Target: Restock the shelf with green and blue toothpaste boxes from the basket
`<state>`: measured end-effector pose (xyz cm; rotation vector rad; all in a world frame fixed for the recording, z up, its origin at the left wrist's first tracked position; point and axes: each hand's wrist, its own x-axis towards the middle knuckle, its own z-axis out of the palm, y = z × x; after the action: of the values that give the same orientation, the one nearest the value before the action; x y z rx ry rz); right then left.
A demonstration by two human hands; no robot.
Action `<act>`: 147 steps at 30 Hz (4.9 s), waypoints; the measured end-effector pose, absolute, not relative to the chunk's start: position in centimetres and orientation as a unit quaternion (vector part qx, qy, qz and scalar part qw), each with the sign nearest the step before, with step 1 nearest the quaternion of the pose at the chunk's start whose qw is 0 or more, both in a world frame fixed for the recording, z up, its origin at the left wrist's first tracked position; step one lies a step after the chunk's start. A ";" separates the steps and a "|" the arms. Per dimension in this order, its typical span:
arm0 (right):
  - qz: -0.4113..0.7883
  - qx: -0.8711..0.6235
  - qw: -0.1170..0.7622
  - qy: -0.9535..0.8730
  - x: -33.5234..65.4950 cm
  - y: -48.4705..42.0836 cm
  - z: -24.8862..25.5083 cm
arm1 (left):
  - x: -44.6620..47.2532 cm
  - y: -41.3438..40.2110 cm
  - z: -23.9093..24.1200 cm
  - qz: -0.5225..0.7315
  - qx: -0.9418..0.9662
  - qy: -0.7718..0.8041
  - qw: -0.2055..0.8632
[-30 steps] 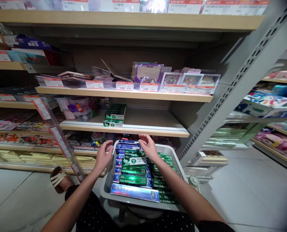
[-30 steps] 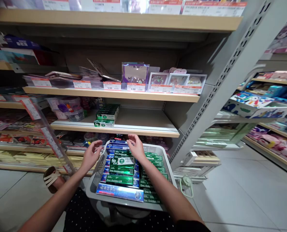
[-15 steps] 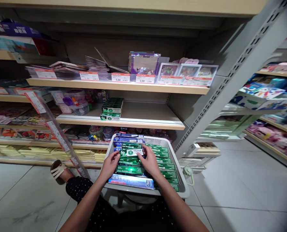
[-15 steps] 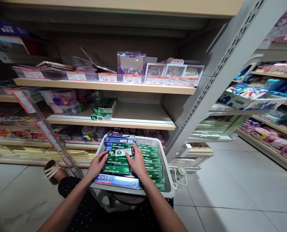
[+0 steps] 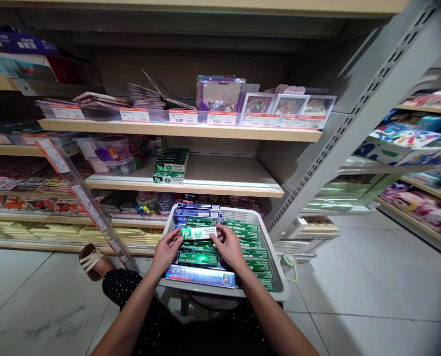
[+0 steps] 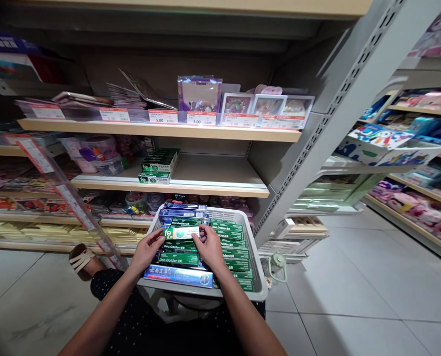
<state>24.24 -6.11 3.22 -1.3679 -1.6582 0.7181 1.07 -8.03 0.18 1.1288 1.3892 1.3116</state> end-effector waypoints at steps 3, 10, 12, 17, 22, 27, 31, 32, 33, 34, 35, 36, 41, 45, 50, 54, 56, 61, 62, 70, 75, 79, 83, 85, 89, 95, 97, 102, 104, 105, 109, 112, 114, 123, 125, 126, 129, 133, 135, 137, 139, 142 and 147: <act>0.306 -0.541 0.431 -0.654 24.3 -6.0 3.1 | 1.0 -7.9 0.1 0.539 0.449 0.552 0.450; 0.359 -0.532 0.433 -0.633 24.6 -5.7 2.8 | 0.7 -7.7 -0.2 0.557 0.448 0.544 0.440; 0.361 -0.539 0.428 -0.630 24.7 -5.7 2.7 | 0.7 -7.7 -0.2 0.550 0.446 0.548 0.446; 0.361 -0.533 0.431 -0.632 24.8 -5.7 2.7 | 0.6 -7.7 -0.1 0.546 0.443 0.550 0.451; 0.357 -0.533 0.431 -0.634 24.9 -5.6 2.5 | 0.6 -7.7 -0.2 0.545 0.437 0.554 0.453; 0.356 -0.534 0.432 -0.634 24.8 -5.7 2.6 | 0.6 -7.7 -0.2 0.544 0.426 0.552 0.467; 0.354 -0.530 0.433 -0.637 24.8 -6.0 2.8 | 0.7 -7.9 -0.1 0.546 0.425 0.547 0.471; 0.353 -0.529 0.433 -0.639 24.8 -6.0 2.9 | 0.8 -7.9 0.0 0.547 0.426 0.546 0.469; 0.353 -0.527 0.433 -0.641 24.7 -6.0 3.1 | 0.8 -7.8 0.2 0.550 0.428 0.545 0.466; 0.354 -0.523 0.433 -0.643 24.5 -5.8 3.3 | 0.7 -7.7 0.5 0.553 0.431 0.544 0.461; 0.353 -0.518 0.434 -0.647 24.3 -5.6 3.6 | 0.6 -7.5 0.9 0.558 0.434 0.544 0.452; 0.352 -0.513 0.436 -0.650 24.0 -5.2 4.1 | 0.4 -7.1 1.4 0.564 0.438 0.542 0.443; 0.328 -0.482 0.465 -0.667 20.7 -1.1 7.2 | -1.9 -3.1 5.1 0.604 0.470 0.541 0.348; 0.326 -0.421 0.537 -0.654 16.3 4.1 10.2 | -4.5 2.1 9.1 0.637 0.497 0.534 0.251; 0.291 -0.379 0.603 -0.639 11.6 10.6 12.6 | -7.0 7.9 13.7 0.635 0.525 0.549 0.135; 0.260 -0.426 0.583 -0.642 9.7 13.3 12.1 | -8.1 10.4 14.4 0.551 0.539 0.633 0.074; 0.238 -0.443 0.573 -0.647 9.3 13.8 11.6 | -8.4 11.0 13.9 0.522 0.540 0.657 0.066; 0.163 -0.501 0.532 -0.663 9.1 14.5 11.1 | -8.8 12.0 13.3 0.497 0.555 0.665 0.045; 0.151 -0.514 0.521 -0.665 9.1 14.7 11.2 | -8.8 12.2 13.4 0.492 0.558 0.667 0.043; 0.138 -0.542 0.499 -0.661 8.5 16.5 11.0 | -9.0 14.1 13.0 0.459 0.549 0.697 0.037; 0.171 -0.509 0.528 -0.657 8.4 17.7 10.6 | -9.3 15.0 13.0 0.426 0.548 0.720 0.020; 0.199 -0.499 0.542 -0.646 8.4 18.4 10.4 | -9.3 15.2 13.2 0.406 0.547 0.732 0.016; 0.222 -0.501 0.554 -0.627 8.2 18.5 10.6 | -9.2 15.3 13.3 0.394 0.545 0.740 0.016; 0.235 -0.507 0.553 -0.618 8.2 18.5 10.9 | -9.2 15.3 13.4 0.402 0.547 0.734 0.024; 0.245 -0.524 0.522 -0.627 8.9 18.0 11.5 | -9.1 14.9 13.5 0.442 0.553 0.706 0.034; 0.311 -0.413 0.543 -0.662 14.7 14.2 11.3 | -7.6 9.8 12.8 0.533 0.593 0.604 0.005; 0.352 -0.375 0.522 -0.680 17.5 11.8 11.0 | -6.5 6.7 12.1 0.530 0.622 0.575 0.033; 0.387 -0.400 0.354 -0.751 23.8 5.6 10.2 | -4.1 0.0 9.0 0.431 0.706 0.540 0.156; 0.371 -0.438 0.276 -0.771 25.5 3.6 9.8 | -3.4 -1.3 7.1 0.403 0.713 0.529 0.223; 0.362 -0.463 0.245 -0.771 26.0 2.8 9.6 | -3.2 -1.7 6.1 0.394 0.708 0.527 0.258; 0.356 -0.555 0.198 -0.725 26.9 0.8 8.4 | -2.3 -1.9 2.6 0.374 0.668 0.531 0.364; 0.393 -0.572 0.212 -0.688 26.9 0.5 7.2 | -1.4 -1.5 1.6 0.357 0.629 0.564 0.398; 0.414 -0.574 0.230 -0.668 26.8 0.8 6.3 | -0.7 -1.2 1.6 0.349 0.608 0.589 0.402; 0.413 -0.554 0.233 -0.684 26.4 1.5 5.7 | 2.0 -1.3 1.4 0.381 0.588 0.632 0.332; 0.399 -0.556 0.229 -0.693 26.3 1.1 6.1 | 2.0 -1.4 1.7 0.407 0.592 0.626 0.303; 0.389 -0.557 0.230 -0.697 26.3 0.9 6.3 | 1.9 -1.4 1.9 0.418 0.593 0.624 0.289; 0.365 -0.554 0.259 -0.702 26.2 0.6 6.3 | 1.6 -1.4 2.7 0.434 0.598 0.625 0.252; 0.406 -0.510 0.318 -0.688 26.2 0.6 5.9 | 1.8 -1.5 3.4 0.439 0.591 0.638 0.227; 0.442 -0.485 0.352 -0.668 26.1 0.7 5.7 | 2.1 -1.5 3.5 0.472 0.546 0.642 0.258; 0.468 -0.474 0.383 -0.640 25.9 0.9 5.4 | 2.3 -1.6 3.7 0.510 0.491 0.636 0.308; 0.476 -0.477 0.407 -0.616 25.6 1.0 5.1 | 2.5 -1.7 3.8 0.528 0.455 0.625 0.351; 0.480 -0.489 0.427 -0.591 25.0 1.1 4.7 | 2.4 -2.1 4.2 0.530 0.441 0.617 0.380; 0.495 -0.492 0.450 -0.558 23.0 1.4 5.2 | 1.5 -2.2 5.1 0.550 0.427 0.613 0.375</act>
<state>22.99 1.39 5.18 -1.2165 -1.3796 1.2230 1.45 -2.25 5.05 1.0927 1.5684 1.4067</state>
